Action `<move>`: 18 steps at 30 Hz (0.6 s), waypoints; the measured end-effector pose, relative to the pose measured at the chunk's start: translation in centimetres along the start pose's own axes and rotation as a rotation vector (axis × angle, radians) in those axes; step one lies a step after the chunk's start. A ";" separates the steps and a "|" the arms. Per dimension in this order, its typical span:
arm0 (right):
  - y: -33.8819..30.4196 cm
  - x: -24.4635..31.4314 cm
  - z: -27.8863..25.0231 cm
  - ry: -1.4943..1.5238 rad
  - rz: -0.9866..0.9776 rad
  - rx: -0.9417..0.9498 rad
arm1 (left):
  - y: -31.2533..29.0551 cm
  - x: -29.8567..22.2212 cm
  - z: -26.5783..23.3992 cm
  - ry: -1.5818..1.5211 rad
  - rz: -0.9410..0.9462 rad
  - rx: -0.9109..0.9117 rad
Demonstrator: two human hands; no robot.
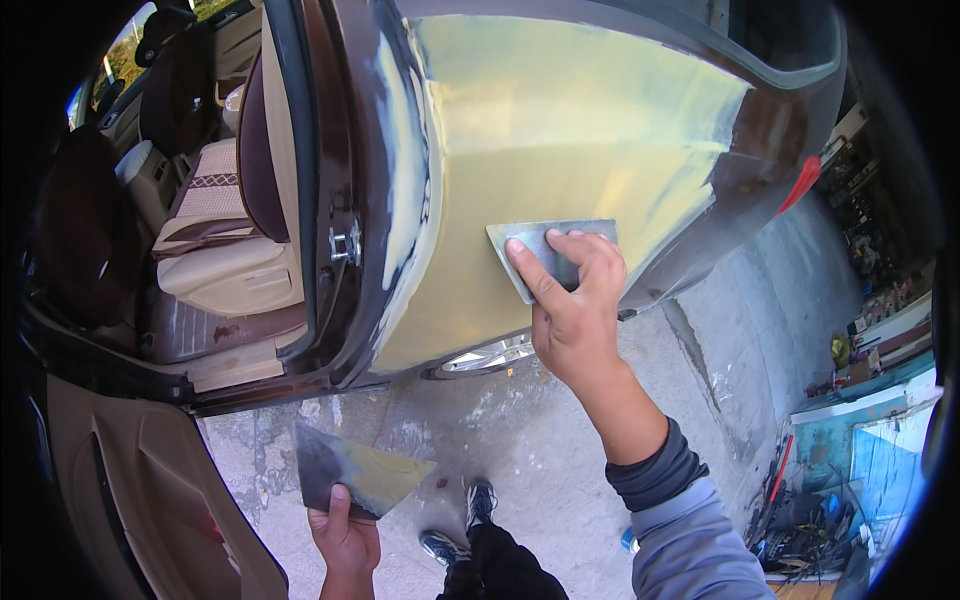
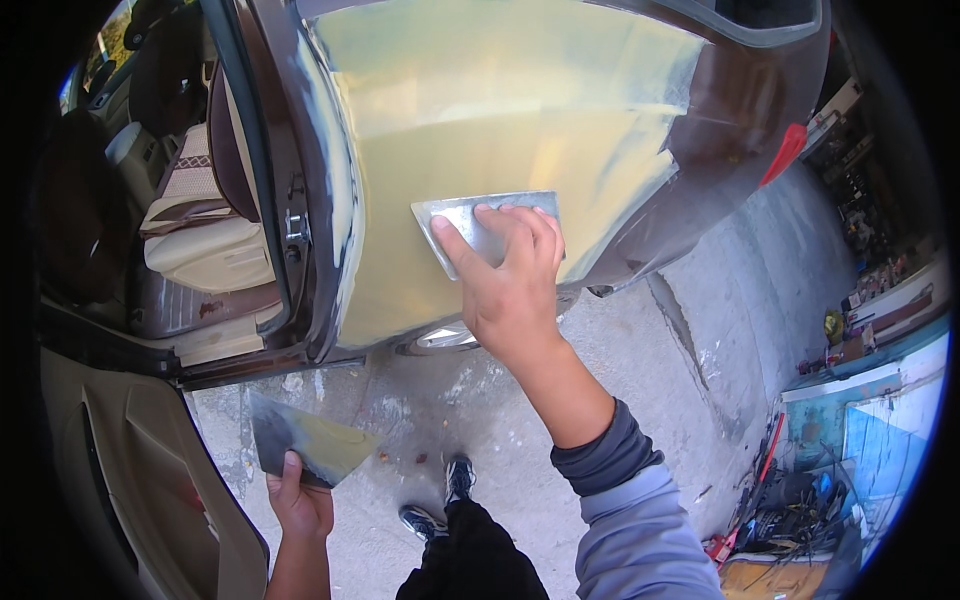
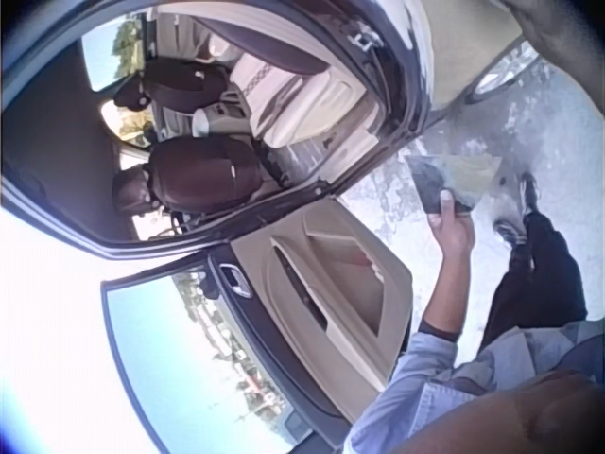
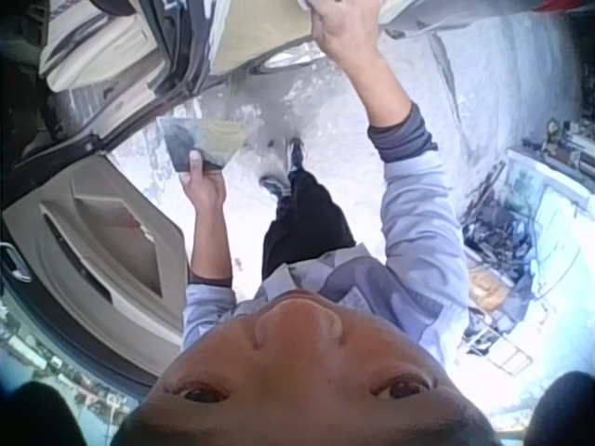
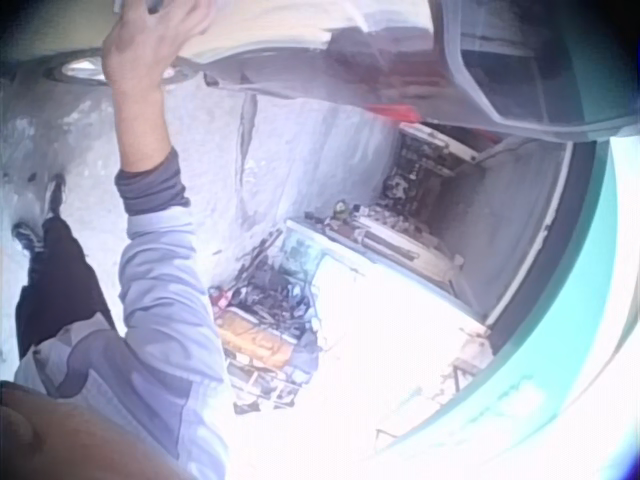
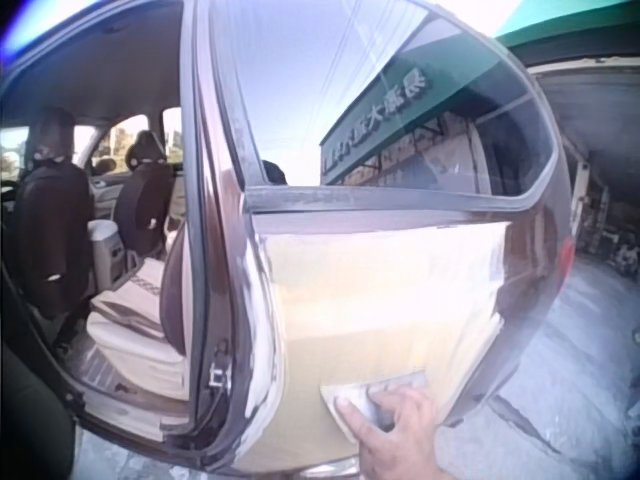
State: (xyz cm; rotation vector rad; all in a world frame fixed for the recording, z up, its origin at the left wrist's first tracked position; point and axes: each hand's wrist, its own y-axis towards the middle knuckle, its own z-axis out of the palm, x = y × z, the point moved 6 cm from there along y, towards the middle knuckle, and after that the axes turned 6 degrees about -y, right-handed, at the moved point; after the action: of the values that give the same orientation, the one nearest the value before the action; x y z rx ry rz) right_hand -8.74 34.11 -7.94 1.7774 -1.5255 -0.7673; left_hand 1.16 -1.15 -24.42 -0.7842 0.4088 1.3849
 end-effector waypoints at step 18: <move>-8.7 1.3 5.6 0.073 0.006 0.086 | -0.3 0.2 -2.3 -0.029 -0.002 -0.069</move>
State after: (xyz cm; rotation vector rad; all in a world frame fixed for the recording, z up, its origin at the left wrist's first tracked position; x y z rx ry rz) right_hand -7.70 33.03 -18.29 1.8415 -1.5355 -0.6354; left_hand 1.90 -2.58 -26.05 -0.8202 0.3387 1.4127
